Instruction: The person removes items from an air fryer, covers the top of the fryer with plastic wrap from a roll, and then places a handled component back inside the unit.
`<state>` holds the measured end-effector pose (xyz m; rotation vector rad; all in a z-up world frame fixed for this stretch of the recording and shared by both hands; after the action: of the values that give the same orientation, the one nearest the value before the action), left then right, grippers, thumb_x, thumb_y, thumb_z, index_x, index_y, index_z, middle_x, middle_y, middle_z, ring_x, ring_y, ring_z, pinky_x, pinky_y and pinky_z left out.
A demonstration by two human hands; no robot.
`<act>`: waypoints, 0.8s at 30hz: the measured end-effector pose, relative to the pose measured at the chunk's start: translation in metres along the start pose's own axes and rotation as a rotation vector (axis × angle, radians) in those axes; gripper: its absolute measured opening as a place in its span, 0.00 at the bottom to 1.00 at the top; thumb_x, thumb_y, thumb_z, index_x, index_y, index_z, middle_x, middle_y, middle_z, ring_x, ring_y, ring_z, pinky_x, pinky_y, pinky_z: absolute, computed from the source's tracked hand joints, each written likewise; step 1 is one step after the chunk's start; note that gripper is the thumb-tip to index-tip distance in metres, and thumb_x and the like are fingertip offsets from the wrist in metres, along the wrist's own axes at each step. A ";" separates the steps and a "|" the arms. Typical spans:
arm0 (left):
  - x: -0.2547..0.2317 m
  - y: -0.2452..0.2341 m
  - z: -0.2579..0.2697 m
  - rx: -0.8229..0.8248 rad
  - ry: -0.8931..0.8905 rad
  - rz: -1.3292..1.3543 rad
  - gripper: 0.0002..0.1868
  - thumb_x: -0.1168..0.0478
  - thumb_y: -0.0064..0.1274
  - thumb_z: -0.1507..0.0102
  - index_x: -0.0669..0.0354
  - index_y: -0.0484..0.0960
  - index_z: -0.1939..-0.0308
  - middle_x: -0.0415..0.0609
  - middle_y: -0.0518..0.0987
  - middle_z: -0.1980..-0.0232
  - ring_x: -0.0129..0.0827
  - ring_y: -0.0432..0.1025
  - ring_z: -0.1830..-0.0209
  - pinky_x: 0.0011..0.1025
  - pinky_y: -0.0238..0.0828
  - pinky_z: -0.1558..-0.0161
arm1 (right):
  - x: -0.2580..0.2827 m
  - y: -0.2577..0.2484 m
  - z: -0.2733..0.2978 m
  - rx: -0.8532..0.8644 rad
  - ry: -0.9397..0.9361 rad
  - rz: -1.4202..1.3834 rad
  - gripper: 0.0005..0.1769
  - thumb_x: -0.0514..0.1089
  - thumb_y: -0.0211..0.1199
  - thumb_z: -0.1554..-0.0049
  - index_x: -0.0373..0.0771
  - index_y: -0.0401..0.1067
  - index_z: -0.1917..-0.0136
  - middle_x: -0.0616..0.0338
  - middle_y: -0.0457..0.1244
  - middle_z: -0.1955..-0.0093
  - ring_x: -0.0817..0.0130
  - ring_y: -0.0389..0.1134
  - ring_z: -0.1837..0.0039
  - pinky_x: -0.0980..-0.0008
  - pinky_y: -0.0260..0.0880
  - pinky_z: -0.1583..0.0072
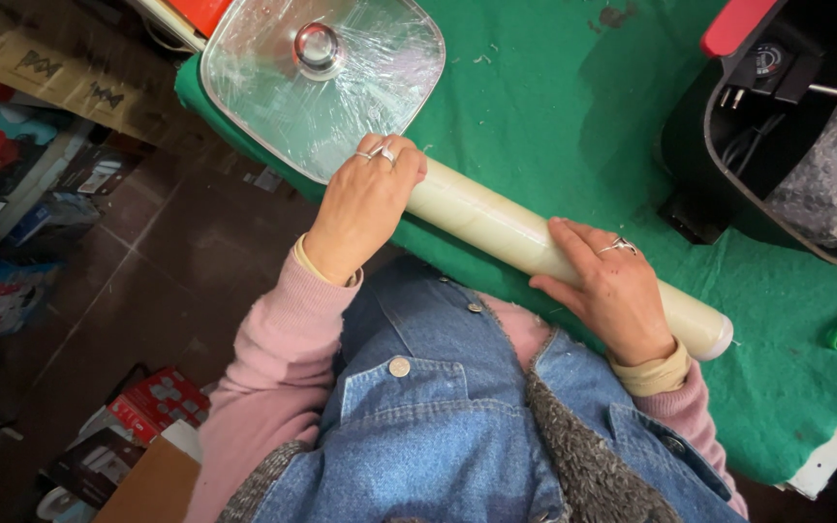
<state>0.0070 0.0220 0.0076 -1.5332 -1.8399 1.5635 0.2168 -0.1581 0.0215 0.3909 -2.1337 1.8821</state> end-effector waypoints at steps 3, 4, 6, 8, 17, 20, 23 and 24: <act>0.001 0.000 0.001 -0.008 0.001 0.021 0.03 0.69 0.48 0.35 0.61 0.73 0.58 0.51 0.75 0.56 0.46 0.71 0.53 0.39 0.71 0.52 | 0.001 -0.001 -0.001 0.002 0.002 -0.004 0.36 0.52 0.74 0.52 0.35 0.71 0.34 0.47 0.68 0.38 0.49 0.70 0.42 0.56 0.70 0.41; 0.001 0.000 0.002 -0.012 0.004 0.027 0.03 0.69 0.48 0.35 0.62 0.72 0.57 0.51 0.75 0.56 0.47 0.71 0.53 0.39 0.70 0.51 | 0.001 -0.001 -0.001 0.002 0.006 -0.007 0.36 0.52 0.74 0.52 0.35 0.71 0.34 0.47 0.68 0.39 0.49 0.70 0.42 0.56 0.70 0.42; 0.001 0.000 0.002 -0.006 0.000 0.028 0.04 0.69 0.48 0.35 0.62 0.72 0.57 0.51 0.75 0.56 0.47 0.71 0.53 0.39 0.70 0.51 | 0.002 -0.006 -0.005 -0.015 -0.006 -0.039 0.36 0.52 0.74 0.52 0.35 0.72 0.34 0.47 0.68 0.39 0.49 0.70 0.42 0.56 0.70 0.42; 0.000 -0.001 0.002 0.002 -0.001 0.031 0.04 0.69 0.49 0.35 0.62 0.72 0.57 0.51 0.75 0.56 0.47 0.71 0.53 0.39 0.70 0.51 | 0.006 -0.010 -0.011 -0.033 -0.015 -0.070 0.36 0.52 0.74 0.53 0.35 0.72 0.35 0.47 0.68 0.39 0.48 0.70 0.42 0.56 0.70 0.42; -0.001 -0.002 0.004 0.004 -0.016 0.016 0.04 0.68 0.50 0.35 0.61 0.72 0.57 0.50 0.75 0.55 0.47 0.72 0.51 0.39 0.71 0.51 | 0.023 0.004 -0.061 -0.068 -0.094 -0.212 0.18 0.47 0.72 0.45 0.38 0.79 0.44 0.52 0.69 0.47 0.50 0.70 0.47 0.56 0.69 0.45; -0.004 -0.005 0.006 -0.019 -0.013 0.020 0.04 0.67 0.50 0.34 0.61 0.72 0.57 0.49 0.76 0.55 0.47 0.72 0.50 0.39 0.71 0.52 | 0.030 0.016 -0.071 -0.068 -0.104 -0.196 0.15 0.46 0.71 0.45 0.40 0.79 0.46 0.53 0.69 0.50 0.51 0.69 0.50 0.56 0.69 0.48; -0.004 -0.005 0.007 -0.012 -0.021 0.024 0.04 0.67 0.51 0.34 0.60 0.72 0.58 0.49 0.76 0.55 0.46 0.72 0.50 0.39 0.71 0.51 | 0.034 0.023 -0.074 -0.090 -0.101 -0.185 0.12 0.46 0.71 0.45 0.41 0.80 0.48 0.54 0.68 0.52 0.52 0.69 0.51 0.57 0.69 0.50; -0.004 -0.005 0.008 -0.014 -0.023 0.013 0.04 0.67 0.51 0.34 0.60 0.72 0.58 0.49 0.76 0.55 0.46 0.72 0.50 0.39 0.71 0.51 | 0.034 0.024 -0.074 -0.101 -0.102 -0.185 0.09 0.45 0.70 0.44 0.41 0.79 0.50 0.56 0.68 0.53 0.53 0.69 0.52 0.57 0.69 0.51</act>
<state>0.0004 0.0157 0.0101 -1.5426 -1.8602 1.5846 0.1778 -0.0823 0.0208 0.6501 -2.1629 1.6795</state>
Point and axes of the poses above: each hand's wrist, its own z-axis away from the middle knuckle, its own y-axis out of the palm, x = y × z, the point moved 4 cm from there along -z, towards the middle knuckle
